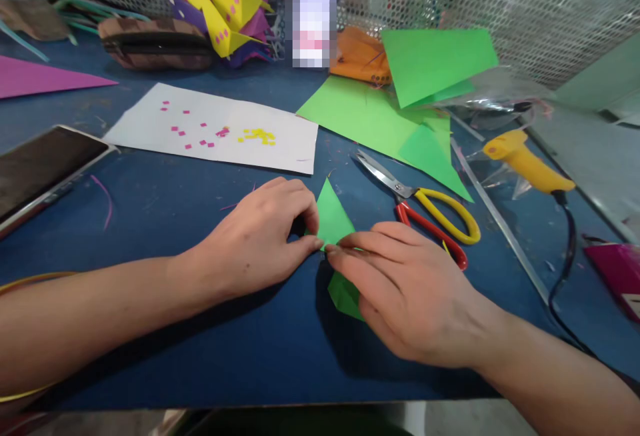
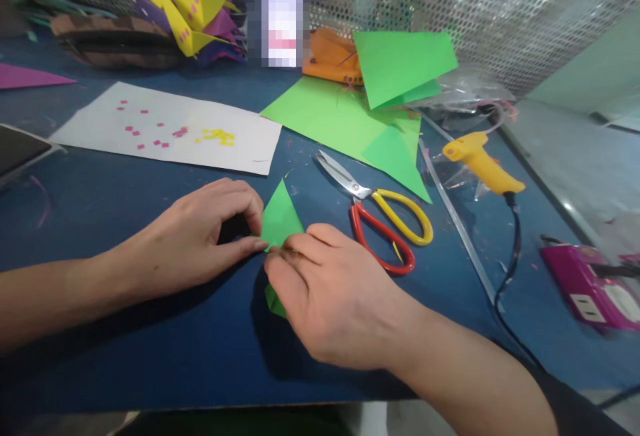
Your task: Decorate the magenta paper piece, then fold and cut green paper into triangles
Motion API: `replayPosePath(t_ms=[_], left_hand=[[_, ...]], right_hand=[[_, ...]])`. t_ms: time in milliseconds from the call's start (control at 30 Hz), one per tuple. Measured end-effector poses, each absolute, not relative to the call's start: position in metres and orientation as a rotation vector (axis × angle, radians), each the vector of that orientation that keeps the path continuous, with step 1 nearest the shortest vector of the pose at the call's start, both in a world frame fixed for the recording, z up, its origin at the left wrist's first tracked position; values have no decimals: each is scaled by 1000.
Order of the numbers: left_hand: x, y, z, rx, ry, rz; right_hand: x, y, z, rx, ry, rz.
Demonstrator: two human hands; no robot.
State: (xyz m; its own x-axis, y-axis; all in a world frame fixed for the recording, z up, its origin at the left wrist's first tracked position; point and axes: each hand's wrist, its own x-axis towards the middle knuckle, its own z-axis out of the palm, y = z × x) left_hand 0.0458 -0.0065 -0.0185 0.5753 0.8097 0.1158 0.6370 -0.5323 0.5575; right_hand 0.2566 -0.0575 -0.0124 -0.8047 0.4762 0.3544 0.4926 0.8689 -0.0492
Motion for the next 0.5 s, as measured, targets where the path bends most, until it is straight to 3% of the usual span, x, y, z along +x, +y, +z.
replayPosePath(t_ms=[233,500], left_hand=[[39,-2,-15,2387,1073,515],[35,-37,-5,3025,802,386]], right_hand=[[255,-61,-11,-659,-2749,-201],[257,-62,-14,-670,-2746,-242]])
